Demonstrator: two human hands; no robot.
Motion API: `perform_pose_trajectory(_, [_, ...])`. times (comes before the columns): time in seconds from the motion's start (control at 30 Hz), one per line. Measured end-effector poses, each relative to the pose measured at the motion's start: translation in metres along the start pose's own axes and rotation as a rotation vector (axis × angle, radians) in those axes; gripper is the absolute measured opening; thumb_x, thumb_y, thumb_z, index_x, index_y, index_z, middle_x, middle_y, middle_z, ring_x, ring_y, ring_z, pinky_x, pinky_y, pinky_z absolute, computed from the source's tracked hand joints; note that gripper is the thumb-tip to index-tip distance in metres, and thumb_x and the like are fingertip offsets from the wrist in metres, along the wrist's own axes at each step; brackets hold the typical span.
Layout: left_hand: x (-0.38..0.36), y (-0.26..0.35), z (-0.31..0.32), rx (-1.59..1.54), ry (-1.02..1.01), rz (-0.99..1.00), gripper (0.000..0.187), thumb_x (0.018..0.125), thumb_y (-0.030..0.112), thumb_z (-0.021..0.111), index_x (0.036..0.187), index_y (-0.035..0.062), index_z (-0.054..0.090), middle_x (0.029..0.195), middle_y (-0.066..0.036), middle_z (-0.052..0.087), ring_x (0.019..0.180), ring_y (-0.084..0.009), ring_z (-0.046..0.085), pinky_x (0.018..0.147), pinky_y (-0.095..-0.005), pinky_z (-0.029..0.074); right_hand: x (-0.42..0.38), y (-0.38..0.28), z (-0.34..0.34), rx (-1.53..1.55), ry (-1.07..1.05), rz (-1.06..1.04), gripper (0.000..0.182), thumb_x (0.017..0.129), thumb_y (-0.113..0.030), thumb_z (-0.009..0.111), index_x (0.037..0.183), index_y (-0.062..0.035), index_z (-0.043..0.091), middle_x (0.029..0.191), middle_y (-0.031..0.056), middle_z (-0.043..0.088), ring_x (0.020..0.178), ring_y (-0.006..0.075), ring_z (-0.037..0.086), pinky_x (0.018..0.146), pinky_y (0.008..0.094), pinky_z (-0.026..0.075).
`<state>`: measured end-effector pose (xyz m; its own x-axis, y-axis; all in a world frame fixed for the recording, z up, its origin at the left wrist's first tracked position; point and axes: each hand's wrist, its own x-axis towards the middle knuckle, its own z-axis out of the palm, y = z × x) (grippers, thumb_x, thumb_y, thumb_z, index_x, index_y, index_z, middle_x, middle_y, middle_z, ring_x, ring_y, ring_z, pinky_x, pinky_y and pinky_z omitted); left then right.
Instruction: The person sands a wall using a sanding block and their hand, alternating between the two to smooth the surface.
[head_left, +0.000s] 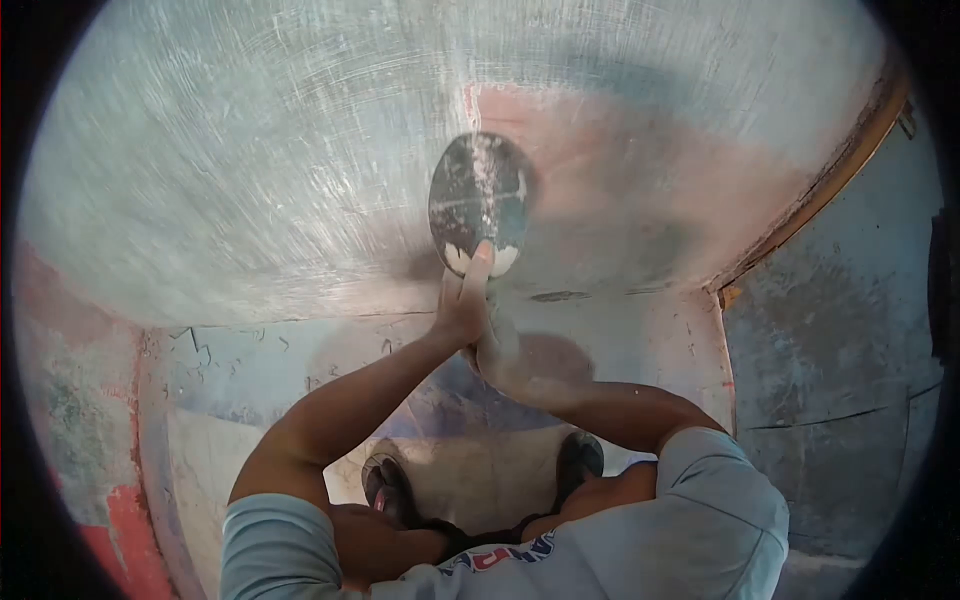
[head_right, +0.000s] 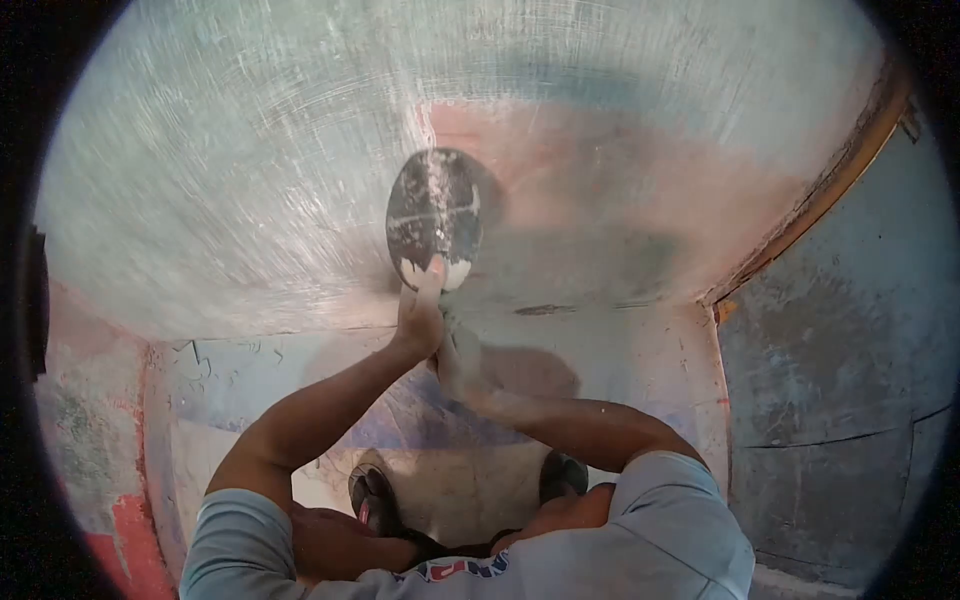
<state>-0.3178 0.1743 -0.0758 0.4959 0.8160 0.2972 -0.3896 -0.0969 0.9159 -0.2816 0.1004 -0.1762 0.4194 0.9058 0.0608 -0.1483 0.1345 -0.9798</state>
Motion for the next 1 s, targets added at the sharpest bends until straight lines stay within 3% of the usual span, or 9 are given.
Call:
perform_pose_trajectory(0.13, [0.026,0.029,0.000,-0.097,-0.085,-0.069,0.033,0.109,0.033,0.053,0.112,0.0030,0.067,0.092,0.004,0.062,0.078,-0.0036,0.052,0.066,-0.0224,0.041,0.024,-0.029,0.002,0.202,-0.023,0.462,0.041,0.112,-0.043,0.045,0.086,-0.0133,0.055,0.058,-0.0044,0.046,0.046,0.0091,0.039,0.044,0.0295,0.031])
perform_pose_trajectory(0.27, [0.004,0.006,-0.008,0.088,-0.023,0.020,0.041,0.109,0.029,0.051,0.129,-0.0058,0.060,0.117,-0.009,0.067,0.111,-0.0166,0.059,0.097,-0.0339,0.046,0.001,-0.026,0.007,0.145,-0.072,0.262,0.048,0.111,-0.049,0.039,0.082,-0.0138,0.054,0.056,-0.0042,0.045,0.046,0.0088,0.040,0.043,0.0302,0.031])
perform_pose_trajectory(0.4, [0.009,0.004,-0.002,-0.055,-0.007,0.010,0.042,0.108,0.029,0.051,0.131,-0.0063,0.058,0.121,-0.009,0.066,0.111,-0.0160,0.059,0.097,-0.0313,0.046,0.009,-0.035,0.005,0.071,-0.041,0.204,0.054,0.109,-0.055,0.037,0.078,-0.0143,0.053,0.057,-0.0036,0.046,0.047,0.0085,0.041,0.044,0.0307,0.031])
perform_pose_trajectory(0.47, [0.028,0.035,-0.021,0.298,-0.221,-0.252,0.042,0.109,0.029,0.052,0.130,-0.0058,0.059,0.121,-0.008,0.065,0.110,-0.0159,0.059,0.096,-0.0305,0.046,0.021,-0.065,0.005,0.084,-0.058,0.266,0.052,0.110,-0.055,0.040,0.079,-0.0144,0.053,0.058,-0.0034,0.047,0.047,0.0084,0.041,0.044,0.0305,0.031])
perform_pose_trajectory(0.5, [0.029,0.036,-0.003,-0.047,-0.128,-0.096,0.040,0.109,0.030,0.052,0.126,-0.0058,0.061,0.119,-0.007,0.066,0.109,-0.0161,0.059,0.095,-0.0307,0.046,0.022,-0.076,0.006,0.096,-0.085,0.318,0.051,0.110,-0.054,0.042,0.079,-0.0145,0.054,0.058,-0.0032,0.047,0.048,0.0083,0.041,0.045,0.0302,0.032])
perform_pose_trajectory(0.77, [0.009,0.011,0.000,0.032,-0.005,0.066,0.037,0.109,0.025,0.050,0.128,-0.0053,0.060,0.118,-0.007,0.065,0.110,-0.0160,0.058,0.095,-0.0309,0.046,-0.003,-0.053,0.010,0.018,0.001,0.144,0.052,0.111,-0.051,0.036,0.077,-0.0158,0.053,0.059,-0.0029,0.047,0.047,0.0089,0.040,0.044,0.0313,0.031])
perform_pose_trajectory(0.83, [0.023,0.030,-0.007,0.082,-0.084,-0.171,0.037,0.109,0.026,0.050,0.128,-0.0048,0.060,0.116,-0.006,0.065,0.108,-0.0158,0.058,0.094,-0.0299,0.046,0.011,-0.066,0.005,0.090,-0.103,0.189,0.052,0.111,-0.052,0.038,0.079,-0.0145,0.055,0.059,-0.0029,0.047,0.047,0.0098,0.041,0.044,0.0311,0.031])
perform_pose_trajectory(0.9, [0.023,0.024,-0.008,0.027,-0.164,-0.064,0.039,0.109,0.028,0.051,0.130,-0.0039,0.058,0.118,-0.006,0.064,0.108,-0.0160,0.057,0.095,-0.0298,0.046,0.016,-0.059,0.010,0.059,-0.032,0.509,0.053,0.111,-0.053,0.037,0.081,-0.0128,0.055,0.059,-0.0020,0.048,0.048,0.0103,0.042,0.045,0.0313,0.032])
perform_pose_trajectory(1.0, [0.006,0.003,-0.008,0.096,-0.050,0.012,0.042,0.110,0.030,0.050,0.132,-0.0046,0.057,0.122,-0.006,0.064,0.112,-0.0159,0.057,0.096,-0.0303,0.046,0.005,-0.035,0.009,0.084,-0.090,0.074,0.053,0.110,-0.052,0.036,0.081,-0.0119,0.055,0.059,-0.0011,0.049,0.048,0.0099,0.043,0.045,0.0307,0.032])
